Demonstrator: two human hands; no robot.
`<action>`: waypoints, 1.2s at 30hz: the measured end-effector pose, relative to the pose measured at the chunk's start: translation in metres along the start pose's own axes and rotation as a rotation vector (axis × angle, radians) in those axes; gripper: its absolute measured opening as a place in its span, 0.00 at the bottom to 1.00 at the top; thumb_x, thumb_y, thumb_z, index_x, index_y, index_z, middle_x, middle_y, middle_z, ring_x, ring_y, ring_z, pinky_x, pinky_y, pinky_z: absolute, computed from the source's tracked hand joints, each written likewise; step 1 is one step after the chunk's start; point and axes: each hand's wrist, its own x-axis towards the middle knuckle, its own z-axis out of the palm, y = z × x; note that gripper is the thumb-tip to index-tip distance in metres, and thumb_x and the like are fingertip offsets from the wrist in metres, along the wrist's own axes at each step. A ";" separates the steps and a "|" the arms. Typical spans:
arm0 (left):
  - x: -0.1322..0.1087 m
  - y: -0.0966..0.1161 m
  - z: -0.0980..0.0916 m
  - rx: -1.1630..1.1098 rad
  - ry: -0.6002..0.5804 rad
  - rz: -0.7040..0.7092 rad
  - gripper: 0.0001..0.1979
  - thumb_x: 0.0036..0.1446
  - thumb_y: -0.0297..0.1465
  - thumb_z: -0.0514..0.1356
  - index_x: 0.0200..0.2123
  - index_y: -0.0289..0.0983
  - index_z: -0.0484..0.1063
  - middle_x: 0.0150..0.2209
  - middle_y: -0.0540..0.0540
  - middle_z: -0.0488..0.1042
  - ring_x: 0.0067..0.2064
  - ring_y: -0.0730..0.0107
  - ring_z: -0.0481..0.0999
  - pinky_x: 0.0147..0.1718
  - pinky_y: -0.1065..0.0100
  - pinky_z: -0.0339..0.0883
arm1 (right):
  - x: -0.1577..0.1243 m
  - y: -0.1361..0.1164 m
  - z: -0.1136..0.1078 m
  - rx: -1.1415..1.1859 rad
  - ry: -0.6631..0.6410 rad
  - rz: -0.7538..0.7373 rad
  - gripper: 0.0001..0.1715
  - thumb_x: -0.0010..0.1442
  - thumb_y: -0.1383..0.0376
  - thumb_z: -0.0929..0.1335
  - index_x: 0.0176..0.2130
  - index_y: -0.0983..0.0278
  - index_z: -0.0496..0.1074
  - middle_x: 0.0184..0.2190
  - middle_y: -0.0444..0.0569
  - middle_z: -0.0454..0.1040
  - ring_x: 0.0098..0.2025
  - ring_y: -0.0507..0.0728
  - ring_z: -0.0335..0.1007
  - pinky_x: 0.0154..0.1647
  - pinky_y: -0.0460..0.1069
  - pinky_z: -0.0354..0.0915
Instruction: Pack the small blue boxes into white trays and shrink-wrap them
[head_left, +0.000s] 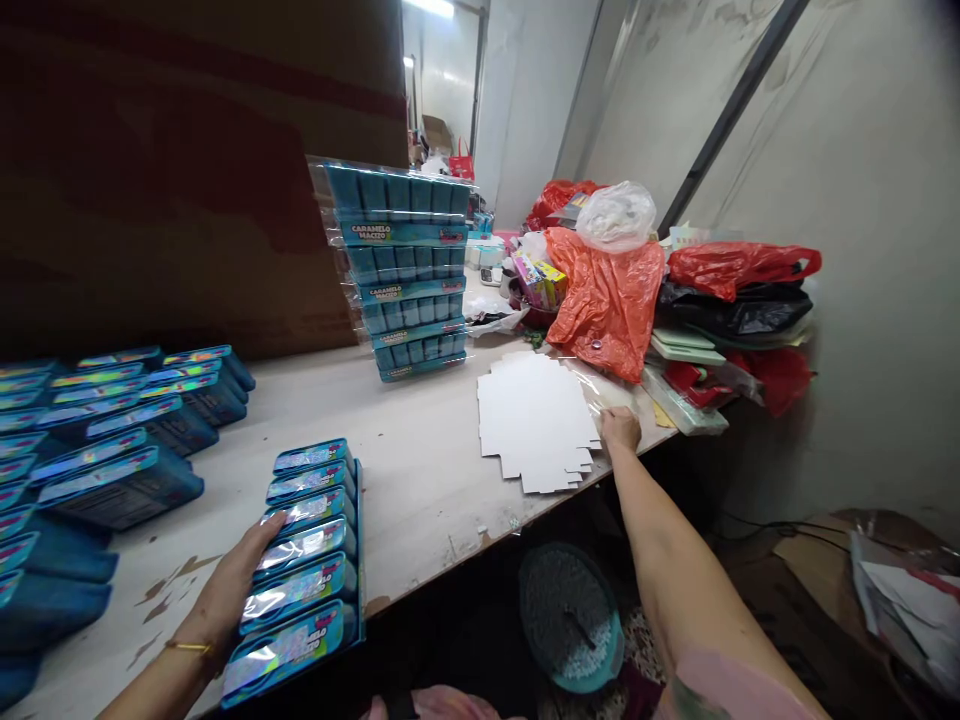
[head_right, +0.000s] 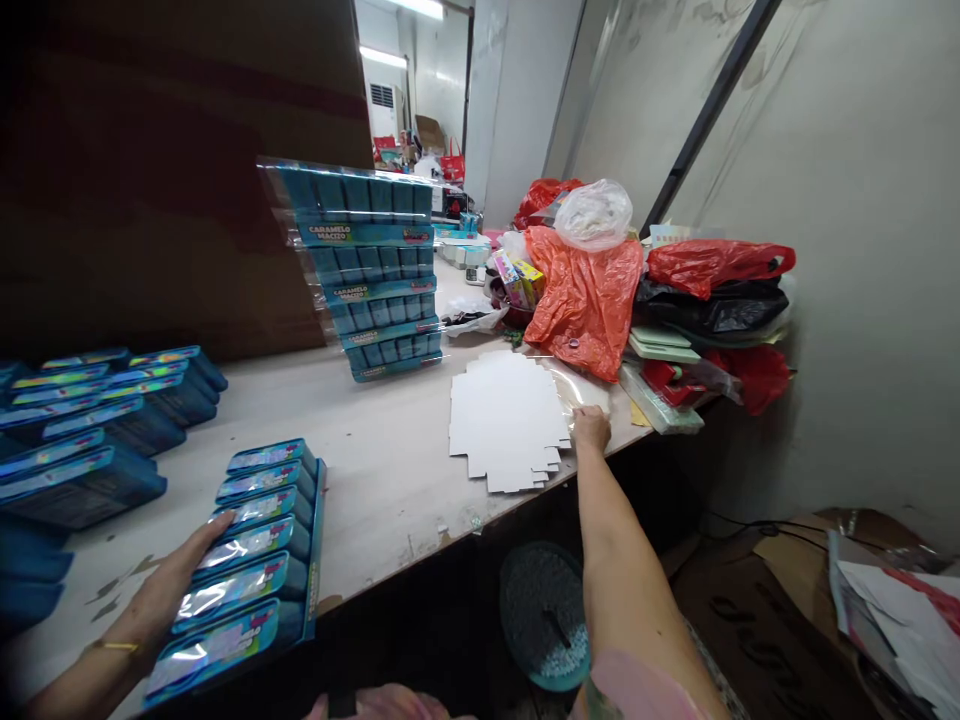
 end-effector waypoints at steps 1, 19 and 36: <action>0.002 -0.001 -0.001 0.008 -0.038 0.010 0.23 0.43 0.49 0.57 0.41 0.45 0.69 0.31 0.53 0.77 0.30 0.61 0.76 0.26 0.59 0.72 | 0.008 -0.003 -0.009 -0.002 0.018 0.016 0.16 0.56 0.63 0.60 0.33 0.68 0.74 0.36 0.54 0.71 0.34 0.55 0.62 0.33 0.47 0.55; -0.061 0.015 0.066 -0.387 -0.829 0.249 0.25 0.56 0.46 0.48 0.51 0.37 0.62 0.55 0.37 0.61 0.50 0.63 0.68 0.43 0.64 0.66 | -0.208 -0.260 -0.142 0.988 0.120 -0.469 0.18 0.57 0.56 0.61 0.22 0.64 0.61 0.18 0.40 0.62 0.22 0.48 0.57 0.28 0.44 0.56; -0.052 -0.001 -0.006 -0.675 -0.548 0.216 0.21 0.46 0.32 0.64 0.45 0.39 0.65 0.43 0.44 0.69 0.37 0.72 0.74 0.34 0.72 0.70 | -0.291 -0.265 -0.114 0.512 0.329 -1.042 0.19 0.59 0.59 0.62 0.20 0.64 0.60 0.18 0.43 0.61 0.23 0.50 0.55 0.27 0.47 0.49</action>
